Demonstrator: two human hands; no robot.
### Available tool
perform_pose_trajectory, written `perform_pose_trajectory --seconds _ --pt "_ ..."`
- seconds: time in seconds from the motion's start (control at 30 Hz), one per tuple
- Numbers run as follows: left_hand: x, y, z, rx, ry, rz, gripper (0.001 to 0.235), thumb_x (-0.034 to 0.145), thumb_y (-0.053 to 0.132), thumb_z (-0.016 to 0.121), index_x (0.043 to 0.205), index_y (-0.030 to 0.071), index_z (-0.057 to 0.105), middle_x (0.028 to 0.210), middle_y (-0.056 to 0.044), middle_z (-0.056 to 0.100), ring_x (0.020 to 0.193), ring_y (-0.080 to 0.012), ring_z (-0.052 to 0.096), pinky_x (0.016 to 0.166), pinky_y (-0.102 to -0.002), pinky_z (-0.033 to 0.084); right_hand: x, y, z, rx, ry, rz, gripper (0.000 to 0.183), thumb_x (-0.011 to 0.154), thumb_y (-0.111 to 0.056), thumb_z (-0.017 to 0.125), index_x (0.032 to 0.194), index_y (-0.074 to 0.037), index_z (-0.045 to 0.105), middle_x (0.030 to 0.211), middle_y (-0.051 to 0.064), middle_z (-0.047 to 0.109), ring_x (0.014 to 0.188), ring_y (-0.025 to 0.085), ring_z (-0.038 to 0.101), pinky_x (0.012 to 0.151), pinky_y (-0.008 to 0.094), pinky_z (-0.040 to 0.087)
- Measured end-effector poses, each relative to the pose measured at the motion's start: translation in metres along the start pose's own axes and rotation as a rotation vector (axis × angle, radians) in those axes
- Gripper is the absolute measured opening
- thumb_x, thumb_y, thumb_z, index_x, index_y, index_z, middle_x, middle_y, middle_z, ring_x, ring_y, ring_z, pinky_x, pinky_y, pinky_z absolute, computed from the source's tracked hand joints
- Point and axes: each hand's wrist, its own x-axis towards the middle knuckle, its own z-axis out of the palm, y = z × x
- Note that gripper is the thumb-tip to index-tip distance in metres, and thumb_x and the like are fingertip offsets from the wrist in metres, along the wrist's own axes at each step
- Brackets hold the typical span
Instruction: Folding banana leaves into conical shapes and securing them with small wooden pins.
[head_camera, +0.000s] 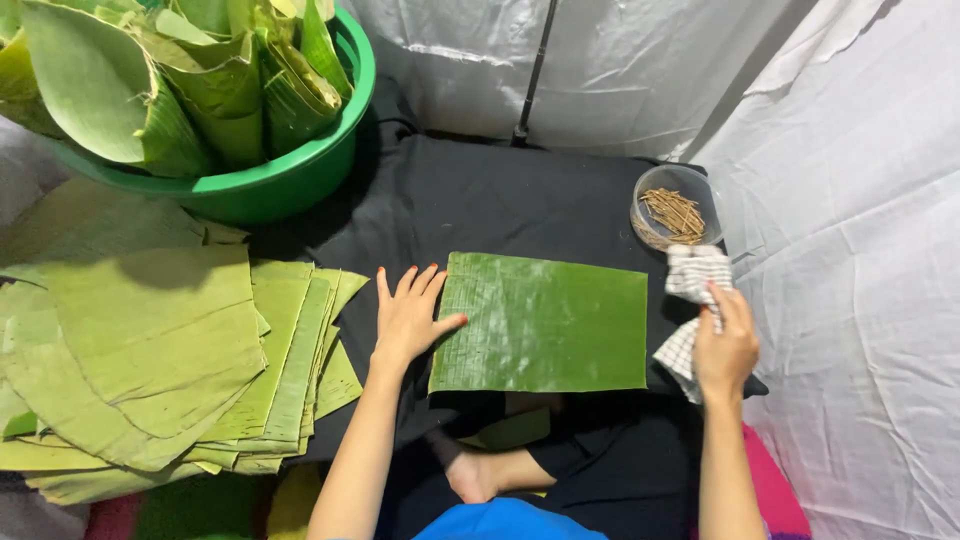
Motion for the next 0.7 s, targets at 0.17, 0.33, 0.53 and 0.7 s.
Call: perform_pose_trajectory --seconds 0.17,0.33,0.53,0.7 --pt "0.003 -0.001 0.001 0.004 -0.006 -0.02 0.071 0.091 0.066 0.057 0.145 0.021 0.053 0.152 -0.002 0.051 0.145 -0.0266 0.042 0.122 -0.068 -0.002 -0.013 0.033 0.03 -0.171 -0.018 0.03 0.044 0.089 -0.007 0.076 0.131 -0.021 0.075 0.132 0.017 0.069 0.122 0.037 0.065 0.099 0.047 0.052" --pt "0.004 -0.01 0.017 -0.025 0.01 -0.038 0.059 0.095 0.06 0.058 0.139 0.021 0.058 0.147 -0.001 0.056 0.142 -0.0244 0.045 0.123 -0.065 -0.003 -0.026 0.035 0.047 -0.392 -0.018 0.022 0.041 0.092 -0.025 0.076 0.133 -0.029 0.073 0.142 0.009 0.065 0.135 0.032 0.057 0.106 0.048 0.045" --pt "0.006 -0.012 0.027 -0.038 0.249 -0.002 0.026 0.09 0.045 0.071 0.103 0.022 0.072 0.121 0.003 0.068 0.125 -0.0193 0.057 0.123 -0.059 0.015 -0.031 -0.032 0.039 -0.088 -0.207 0.056 0.027 0.107 -0.022 0.059 0.13 -0.019 0.073 0.119 0.012 0.069 0.114 0.028 0.063 0.102 0.041 0.046" --pt "0.003 -0.009 0.019 -0.063 0.186 0.008 0.035 0.091 0.044 0.071 0.115 0.019 0.071 0.122 0.002 0.067 0.124 -0.0184 0.056 0.124 -0.057 0.014 -0.033 -0.045 0.057 -0.073 -0.314 0.204 0.059 0.096 -0.047 0.07 0.14 -0.008 0.065 0.123 0.019 0.064 0.115 0.04 0.061 0.101 0.051 0.046"
